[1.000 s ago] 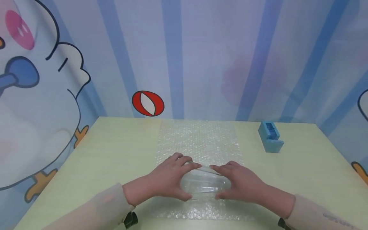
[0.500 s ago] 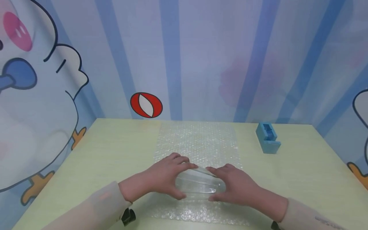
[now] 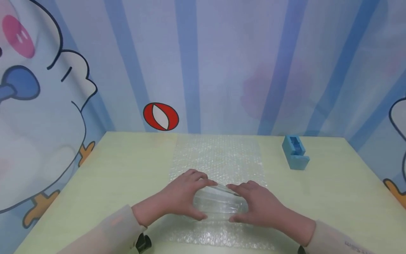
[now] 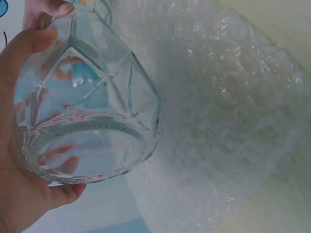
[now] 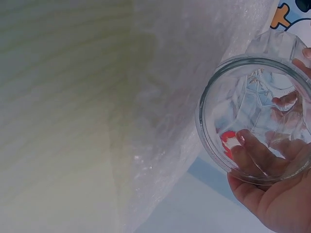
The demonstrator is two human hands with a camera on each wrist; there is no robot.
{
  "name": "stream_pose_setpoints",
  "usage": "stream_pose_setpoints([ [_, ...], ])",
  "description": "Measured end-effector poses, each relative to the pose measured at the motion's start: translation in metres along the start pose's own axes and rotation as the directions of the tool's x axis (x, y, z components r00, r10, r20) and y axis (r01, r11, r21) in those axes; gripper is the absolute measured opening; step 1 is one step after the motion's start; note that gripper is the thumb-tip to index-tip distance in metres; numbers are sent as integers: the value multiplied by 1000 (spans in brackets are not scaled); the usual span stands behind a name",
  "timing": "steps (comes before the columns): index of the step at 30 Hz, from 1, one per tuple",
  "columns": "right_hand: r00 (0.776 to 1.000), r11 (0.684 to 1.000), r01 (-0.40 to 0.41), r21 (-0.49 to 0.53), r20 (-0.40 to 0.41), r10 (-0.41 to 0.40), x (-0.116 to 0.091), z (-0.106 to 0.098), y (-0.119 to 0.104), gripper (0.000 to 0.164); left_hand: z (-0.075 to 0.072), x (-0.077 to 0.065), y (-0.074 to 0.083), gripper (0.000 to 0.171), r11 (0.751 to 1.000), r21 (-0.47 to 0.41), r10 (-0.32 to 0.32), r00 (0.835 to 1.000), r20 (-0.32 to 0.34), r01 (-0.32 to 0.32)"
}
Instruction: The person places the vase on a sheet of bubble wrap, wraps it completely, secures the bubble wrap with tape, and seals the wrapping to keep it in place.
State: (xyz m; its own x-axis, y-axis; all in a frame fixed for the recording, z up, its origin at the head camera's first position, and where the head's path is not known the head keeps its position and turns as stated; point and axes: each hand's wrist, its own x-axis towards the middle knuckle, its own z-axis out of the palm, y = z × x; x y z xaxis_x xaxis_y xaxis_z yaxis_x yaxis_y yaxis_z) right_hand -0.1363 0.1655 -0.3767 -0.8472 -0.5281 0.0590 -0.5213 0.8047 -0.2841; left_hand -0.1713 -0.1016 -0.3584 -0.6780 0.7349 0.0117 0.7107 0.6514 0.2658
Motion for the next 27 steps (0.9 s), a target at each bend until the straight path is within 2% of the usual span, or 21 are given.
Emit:
stream_pose_setpoints([
  [5,1000,1000,-5,-6,-3,5,-1,-1,-1,83,-2,-4,3,76,995,96,13,1000,0,-13],
  [11,1000,1000,-8,7,-17,8,-1,0,0,80,2,-25,13,76,955,292,72,995,-71,-48],
  [16,1000,1000,-12,13,-24,12,0,-2,2,79,5,-49,14,76,930,361,141,976,-168,-72],
  [20,1000,1000,-17,23,-14,17,1,-3,4,80,8,-66,10,80,920,390,164,947,-275,-46],
  [23,1000,999,-16,32,-2,16,1,-3,4,80,11,-76,4,85,930,367,128,933,-335,5],
  [25,1000,999,-12,36,3,12,2,-3,3,80,12,-83,1,87,945,322,56,940,-337,59],
  [27,1000,999,-10,35,5,10,2,-2,3,80,13,-89,-3,88,957,258,-51,954,-296,132],
])
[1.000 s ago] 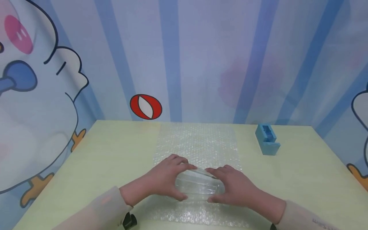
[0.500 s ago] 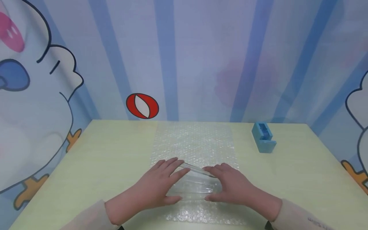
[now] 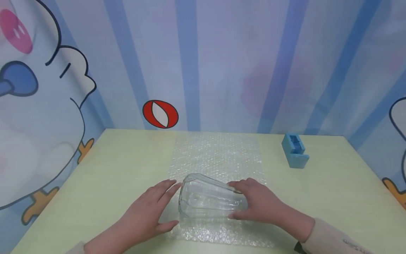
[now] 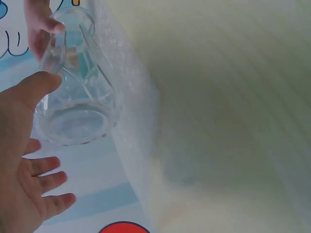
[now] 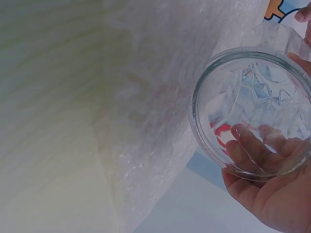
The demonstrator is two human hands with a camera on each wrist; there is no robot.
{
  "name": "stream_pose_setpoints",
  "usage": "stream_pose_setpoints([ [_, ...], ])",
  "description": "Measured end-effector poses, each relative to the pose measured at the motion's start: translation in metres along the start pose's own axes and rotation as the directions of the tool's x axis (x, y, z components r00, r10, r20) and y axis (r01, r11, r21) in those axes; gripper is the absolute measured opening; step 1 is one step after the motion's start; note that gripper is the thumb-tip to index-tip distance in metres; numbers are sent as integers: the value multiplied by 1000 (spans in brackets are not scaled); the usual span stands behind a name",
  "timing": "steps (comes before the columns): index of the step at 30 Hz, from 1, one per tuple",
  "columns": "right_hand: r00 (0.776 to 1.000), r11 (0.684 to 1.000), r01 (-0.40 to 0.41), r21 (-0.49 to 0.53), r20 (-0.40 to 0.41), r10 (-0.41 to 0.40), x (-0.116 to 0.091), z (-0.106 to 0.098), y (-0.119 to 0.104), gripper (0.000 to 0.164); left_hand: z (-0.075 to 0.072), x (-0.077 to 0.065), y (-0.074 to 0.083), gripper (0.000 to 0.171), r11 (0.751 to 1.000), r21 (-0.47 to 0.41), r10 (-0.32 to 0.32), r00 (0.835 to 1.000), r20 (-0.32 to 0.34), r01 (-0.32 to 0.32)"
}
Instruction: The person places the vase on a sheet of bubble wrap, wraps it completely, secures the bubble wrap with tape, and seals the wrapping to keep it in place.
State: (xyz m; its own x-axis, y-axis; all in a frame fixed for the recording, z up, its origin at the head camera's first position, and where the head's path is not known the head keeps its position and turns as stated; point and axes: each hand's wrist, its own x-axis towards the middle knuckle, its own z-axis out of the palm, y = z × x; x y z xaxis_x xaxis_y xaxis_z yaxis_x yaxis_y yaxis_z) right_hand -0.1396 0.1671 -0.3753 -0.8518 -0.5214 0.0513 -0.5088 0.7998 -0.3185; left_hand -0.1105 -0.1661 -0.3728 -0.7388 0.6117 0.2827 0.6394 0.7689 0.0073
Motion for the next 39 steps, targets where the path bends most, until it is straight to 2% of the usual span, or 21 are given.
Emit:
stream_pose_setpoints([
  [1,1000,1000,0,-2,-1,0,0,0,0,80,0,-1,-1,88,999,-22,-45,998,44,46],
  [3,1000,1000,-2,-6,-3,2,0,0,0,81,0,-2,-3,89,989,-62,-123,983,136,133],
  [6,1000,1000,-2,-10,-6,2,0,0,0,81,2,-1,-6,90,973,-98,-182,956,232,209],
  [7,1000,1000,-3,-10,-8,3,0,0,0,81,2,-1,-6,90,972,-101,-183,953,240,212],
  [14,1000,1000,-7,10,-13,7,-1,0,-1,82,12,-4,-10,90,989,-76,-106,972,211,124],
  [18,1000,1000,4,11,-19,-4,-1,-1,-1,82,18,-3,-11,95,989,-97,-83,961,263,112],
  [25,1000,1000,-10,24,-3,10,0,-2,-2,82,26,0,-11,103,988,-95,-80,939,334,118],
  [34,1000,999,1,32,-7,-1,-1,-1,-1,81,35,-2,-13,103,991,-86,-67,924,376,107],
  [39,1000,999,-8,31,-4,8,0,-1,0,80,36,-2,-12,101,995,-63,-46,928,371,75],
])
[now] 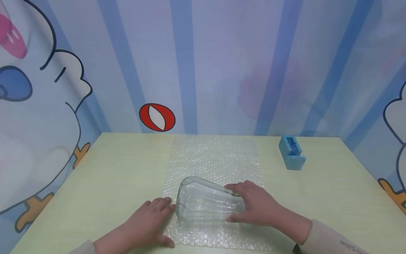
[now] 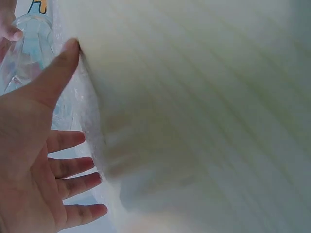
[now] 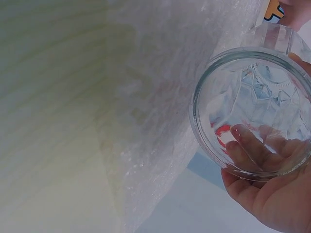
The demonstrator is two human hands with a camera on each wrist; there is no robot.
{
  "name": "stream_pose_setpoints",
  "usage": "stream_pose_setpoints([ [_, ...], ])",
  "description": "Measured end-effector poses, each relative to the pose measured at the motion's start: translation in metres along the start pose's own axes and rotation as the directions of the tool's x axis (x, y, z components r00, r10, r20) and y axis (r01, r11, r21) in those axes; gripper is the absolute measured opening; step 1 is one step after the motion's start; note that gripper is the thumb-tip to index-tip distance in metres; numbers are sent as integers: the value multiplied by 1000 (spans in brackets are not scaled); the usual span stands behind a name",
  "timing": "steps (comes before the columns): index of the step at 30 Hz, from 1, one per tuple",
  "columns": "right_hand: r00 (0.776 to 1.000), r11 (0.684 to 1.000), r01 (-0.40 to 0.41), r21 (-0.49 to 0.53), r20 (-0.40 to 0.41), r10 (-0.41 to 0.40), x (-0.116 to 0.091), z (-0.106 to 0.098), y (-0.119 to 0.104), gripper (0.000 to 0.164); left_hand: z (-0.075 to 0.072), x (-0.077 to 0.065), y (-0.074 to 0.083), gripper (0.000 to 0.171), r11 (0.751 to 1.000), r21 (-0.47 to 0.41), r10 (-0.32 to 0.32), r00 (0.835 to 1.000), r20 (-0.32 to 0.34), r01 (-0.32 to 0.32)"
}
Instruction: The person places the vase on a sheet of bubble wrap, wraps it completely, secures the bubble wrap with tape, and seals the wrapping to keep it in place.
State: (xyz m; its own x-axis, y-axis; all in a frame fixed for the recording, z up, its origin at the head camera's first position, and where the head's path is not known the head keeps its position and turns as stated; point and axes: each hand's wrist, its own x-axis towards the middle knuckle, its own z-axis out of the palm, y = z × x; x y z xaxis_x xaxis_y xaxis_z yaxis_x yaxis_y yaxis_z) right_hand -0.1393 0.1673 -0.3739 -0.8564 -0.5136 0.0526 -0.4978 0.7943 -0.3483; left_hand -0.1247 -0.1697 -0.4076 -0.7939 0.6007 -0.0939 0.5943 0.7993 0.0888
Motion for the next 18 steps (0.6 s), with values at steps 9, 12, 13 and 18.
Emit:
stream_pose_setpoints([
  [9,1000,1000,31,2,-1,-31,1,-1,1,82,0,0,12,53,961,248,148,984,-103,-119],
  [12,1000,1000,20,19,11,-21,3,-1,2,83,1,0,16,40,927,334,229,962,-146,-170],
  [13,1000,1000,12,26,18,-13,3,-1,3,83,1,0,17,35,916,356,254,954,-159,-184],
  [18,999,999,-14,36,39,13,5,-2,6,83,0,1,18,20,870,446,357,893,-274,-211],
])
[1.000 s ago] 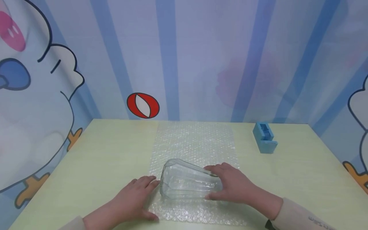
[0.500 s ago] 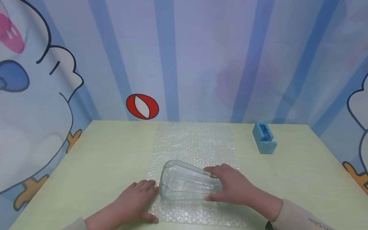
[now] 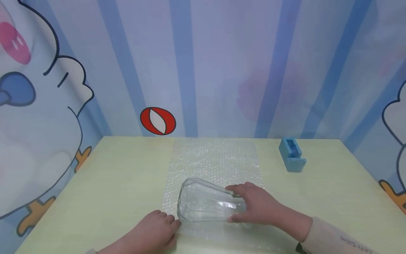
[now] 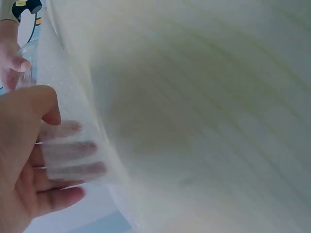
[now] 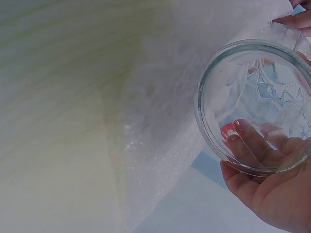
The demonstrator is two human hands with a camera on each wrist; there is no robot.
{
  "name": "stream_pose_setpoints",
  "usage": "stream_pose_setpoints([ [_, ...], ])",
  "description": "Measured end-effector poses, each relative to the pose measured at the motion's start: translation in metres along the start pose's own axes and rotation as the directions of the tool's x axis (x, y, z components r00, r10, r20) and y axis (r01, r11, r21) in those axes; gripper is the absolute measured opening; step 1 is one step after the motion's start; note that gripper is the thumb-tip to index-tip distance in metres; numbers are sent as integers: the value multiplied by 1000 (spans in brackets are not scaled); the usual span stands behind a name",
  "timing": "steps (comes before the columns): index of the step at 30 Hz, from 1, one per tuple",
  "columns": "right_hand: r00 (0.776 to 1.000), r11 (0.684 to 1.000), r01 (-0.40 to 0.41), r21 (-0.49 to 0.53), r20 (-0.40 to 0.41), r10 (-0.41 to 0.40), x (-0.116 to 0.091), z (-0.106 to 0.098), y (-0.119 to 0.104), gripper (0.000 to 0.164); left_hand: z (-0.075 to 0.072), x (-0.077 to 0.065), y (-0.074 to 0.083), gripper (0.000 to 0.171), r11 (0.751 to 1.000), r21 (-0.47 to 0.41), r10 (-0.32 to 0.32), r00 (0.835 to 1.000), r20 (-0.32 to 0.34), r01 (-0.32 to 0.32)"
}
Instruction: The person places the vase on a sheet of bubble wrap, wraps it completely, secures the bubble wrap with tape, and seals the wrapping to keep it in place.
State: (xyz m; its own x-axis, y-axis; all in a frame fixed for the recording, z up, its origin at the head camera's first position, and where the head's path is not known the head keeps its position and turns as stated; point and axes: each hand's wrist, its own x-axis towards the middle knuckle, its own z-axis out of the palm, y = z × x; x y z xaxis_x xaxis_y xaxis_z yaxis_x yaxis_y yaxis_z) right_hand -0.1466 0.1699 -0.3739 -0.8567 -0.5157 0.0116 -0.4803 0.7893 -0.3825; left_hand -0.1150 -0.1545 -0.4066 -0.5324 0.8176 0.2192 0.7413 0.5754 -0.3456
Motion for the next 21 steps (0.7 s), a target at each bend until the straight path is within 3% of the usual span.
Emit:
stream_pose_setpoints([
  [2,1000,1000,2,-1,3,-2,0,0,0,83,1,0,-1,27,998,62,10,996,-93,-4],
  [4,1000,1000,0,5,11,0,0,0,0,83,2,2,-1,39,992,125,25,978,-208,1],
  [8,998,999,-30,35,51,28,2,-3,0,84,2,12,0,50,981,192,60,904,-423,25],
  [10,996,997,-53,55,75,49,3,-5,-1,84,0,18,2,53,979,197,59,869,-492,45],
  [12,993,994,-77,75,97,70,5,-6,-1,84,0,22,4,59,976,204,43,854,-519,75],
  [14,991,992,-92,84,106,83,7,-7,-1,84,0,25,6,70,977,188,12,862,-507,98],
  [18,989,990,-109,90,108,99,9,-8,-1,83,-2,33,12,103,986,105,-82,925,-371,130],
  [21,990,990,-106,92,105,96,9,-7,-1,83,-5,38,17,112,988,31,-142,959,-244,154],
])
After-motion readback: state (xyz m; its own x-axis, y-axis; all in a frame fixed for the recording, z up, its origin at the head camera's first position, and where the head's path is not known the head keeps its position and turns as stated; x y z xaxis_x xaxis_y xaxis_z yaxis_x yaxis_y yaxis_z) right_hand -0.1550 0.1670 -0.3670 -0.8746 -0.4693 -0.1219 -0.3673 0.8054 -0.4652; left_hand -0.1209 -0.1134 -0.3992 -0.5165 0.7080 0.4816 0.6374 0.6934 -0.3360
